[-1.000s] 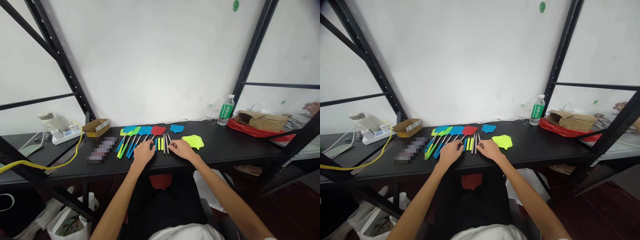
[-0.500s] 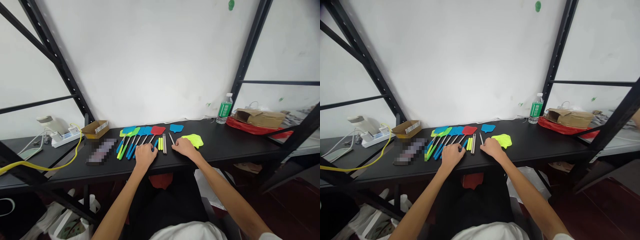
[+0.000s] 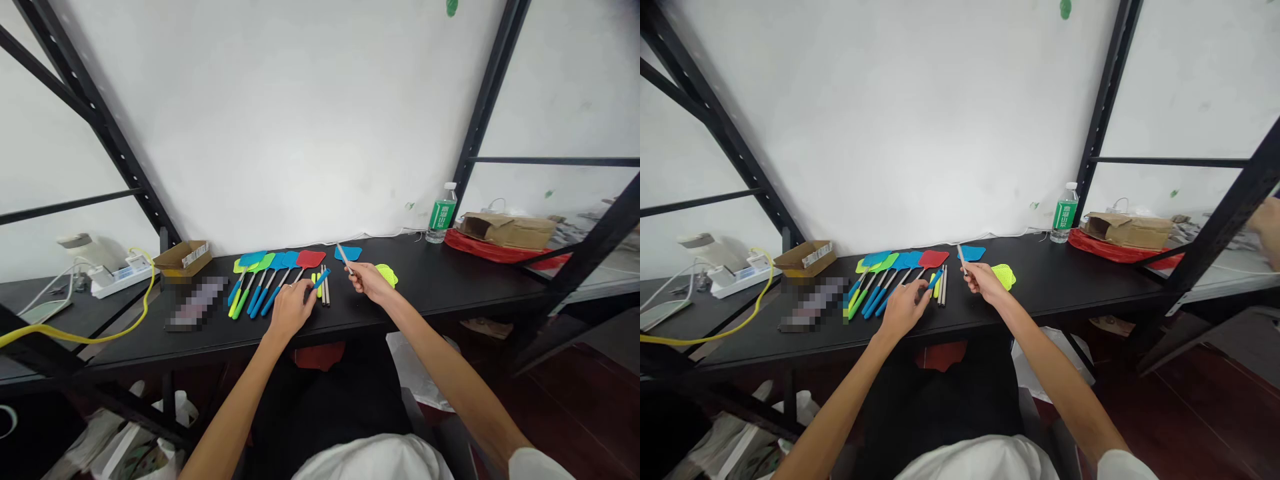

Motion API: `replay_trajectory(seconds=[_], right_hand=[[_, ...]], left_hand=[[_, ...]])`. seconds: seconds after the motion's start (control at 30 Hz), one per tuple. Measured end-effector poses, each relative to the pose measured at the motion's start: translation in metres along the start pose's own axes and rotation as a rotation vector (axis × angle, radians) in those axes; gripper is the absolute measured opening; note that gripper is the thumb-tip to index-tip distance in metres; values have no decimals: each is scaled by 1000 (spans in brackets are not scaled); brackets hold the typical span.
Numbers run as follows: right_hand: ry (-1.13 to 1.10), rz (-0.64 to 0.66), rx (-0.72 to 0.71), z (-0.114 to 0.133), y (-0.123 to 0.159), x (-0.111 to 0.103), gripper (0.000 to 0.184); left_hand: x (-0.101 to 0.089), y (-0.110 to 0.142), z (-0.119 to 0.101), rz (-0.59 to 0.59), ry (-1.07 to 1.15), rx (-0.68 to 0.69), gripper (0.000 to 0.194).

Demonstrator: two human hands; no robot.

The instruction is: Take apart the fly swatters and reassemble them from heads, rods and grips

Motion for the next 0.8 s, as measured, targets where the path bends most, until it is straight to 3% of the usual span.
replay_trajectory(seconds=[0.2, 0.4, 0.8], right_hand=[[-37, -91, -73, 2, 1, 6, 19], [-39, -82, -75, -5, 4, 21, 16], [-140, -113, -69, -11, 2, 16, 19]], left_hand=[[2, 1, -6, -17, 6, 58, 16], [2, 1, -7, -31, 49, 113, 25], [6, 2, -7, -15, 74, 141, 28]])
Point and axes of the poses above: each hand's wrist, its own y-axis away from the middle knuckle, its own x-axis out of the palm, z = x × y, the point moved 10 cm from there along -y, towards the middle knuckle, and after that the axes turned 6 degrees about x, right-handed, at the moved point
